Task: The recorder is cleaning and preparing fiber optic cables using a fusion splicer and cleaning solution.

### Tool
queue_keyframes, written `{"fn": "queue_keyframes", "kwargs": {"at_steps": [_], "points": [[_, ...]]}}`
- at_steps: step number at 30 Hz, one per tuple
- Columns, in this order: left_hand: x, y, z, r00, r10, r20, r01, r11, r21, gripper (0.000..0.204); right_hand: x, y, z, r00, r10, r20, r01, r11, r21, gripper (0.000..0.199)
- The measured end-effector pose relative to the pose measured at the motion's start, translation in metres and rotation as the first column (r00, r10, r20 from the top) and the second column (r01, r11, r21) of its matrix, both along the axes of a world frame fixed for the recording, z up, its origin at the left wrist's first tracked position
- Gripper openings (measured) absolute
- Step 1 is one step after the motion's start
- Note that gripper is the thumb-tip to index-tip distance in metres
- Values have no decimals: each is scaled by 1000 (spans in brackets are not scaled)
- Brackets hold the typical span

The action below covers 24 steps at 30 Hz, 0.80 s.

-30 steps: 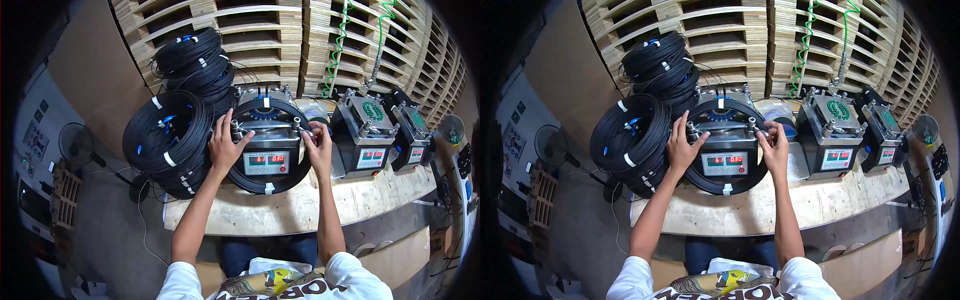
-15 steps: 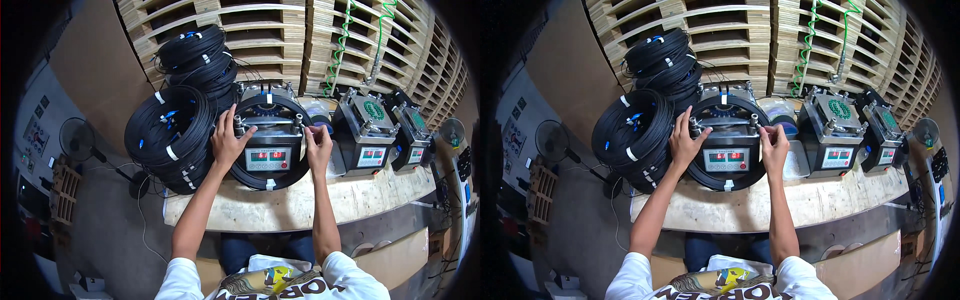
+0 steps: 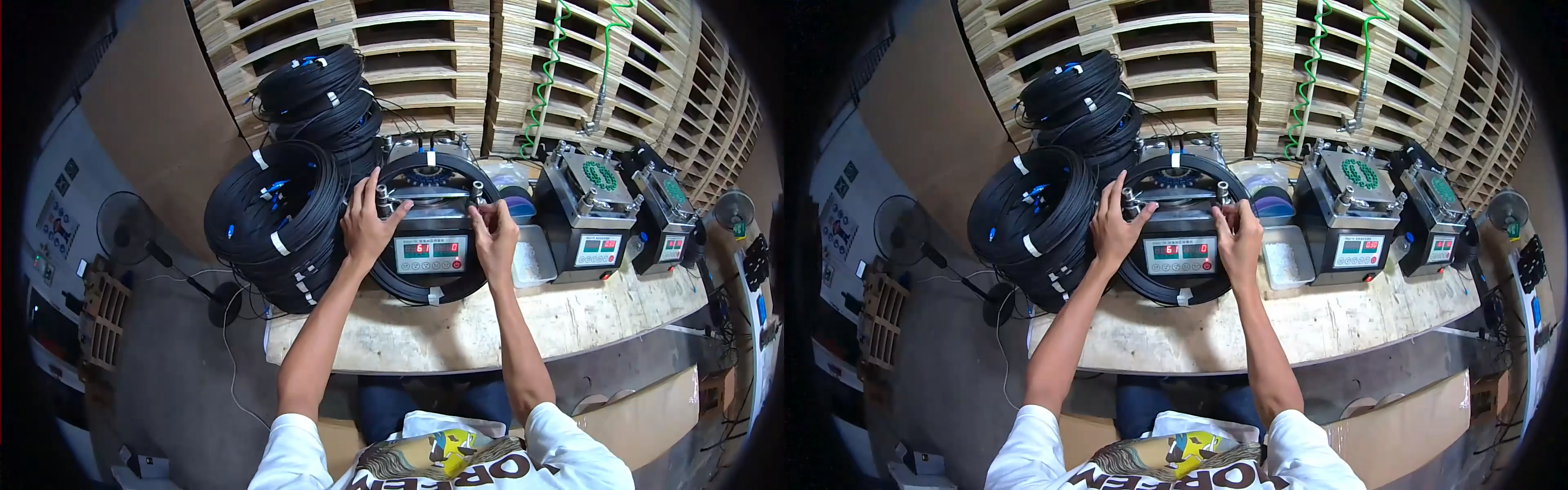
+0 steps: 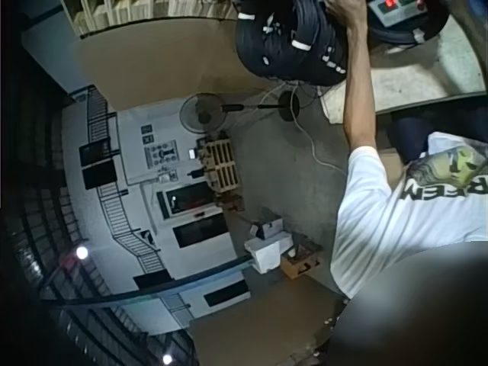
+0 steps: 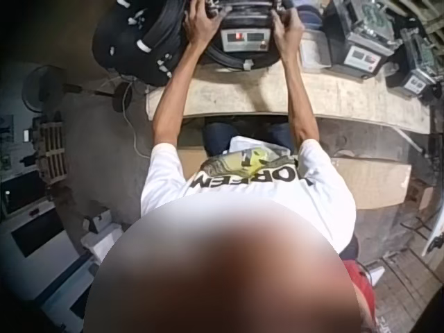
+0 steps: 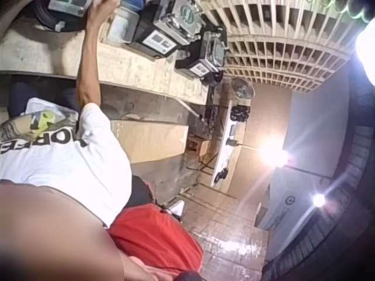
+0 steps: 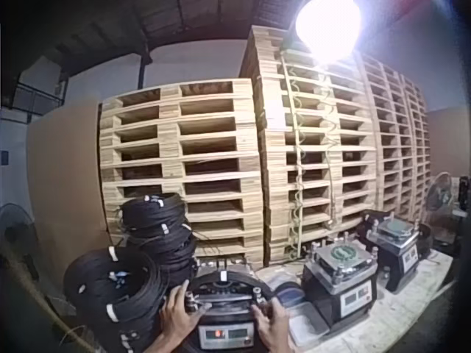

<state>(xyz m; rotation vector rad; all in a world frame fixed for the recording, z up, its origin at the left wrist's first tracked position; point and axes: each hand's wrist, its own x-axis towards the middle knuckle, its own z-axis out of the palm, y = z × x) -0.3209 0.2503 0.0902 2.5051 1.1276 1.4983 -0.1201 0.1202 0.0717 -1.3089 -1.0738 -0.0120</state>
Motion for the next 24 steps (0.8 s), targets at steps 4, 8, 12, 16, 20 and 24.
{"fn": "queue_keyframes", "kwargs": {"at_steps": [4,8,12,16,20,24], "points": [[-2,-1,2,1000,-21,9,22,1000,-19,84,-22,-1,8,993,-32,110,31,999,6,22],[2,-1,3,1000,-24,15,24,1000,-3,84,-16,13,17,988,55,143,-46,997,-60,15],[-3,0,3,1000,-22,2,22,999,-37,83,-18,26,42,924,-23,382,155,935,-318,26],[-5,1,4,999,-45,-1,45,997,-59,83,11,51,72,885,242,398,10,845,-535,35],[-5,1,3,999,-32,-7,32,999,-42,83,49,118,134,862,251,440,-55,910,-412,31],[0,3,1,999,-22,-27,22,1000,-18,84,78,193,139,680,447,581,-19,803,-595,30]]}}
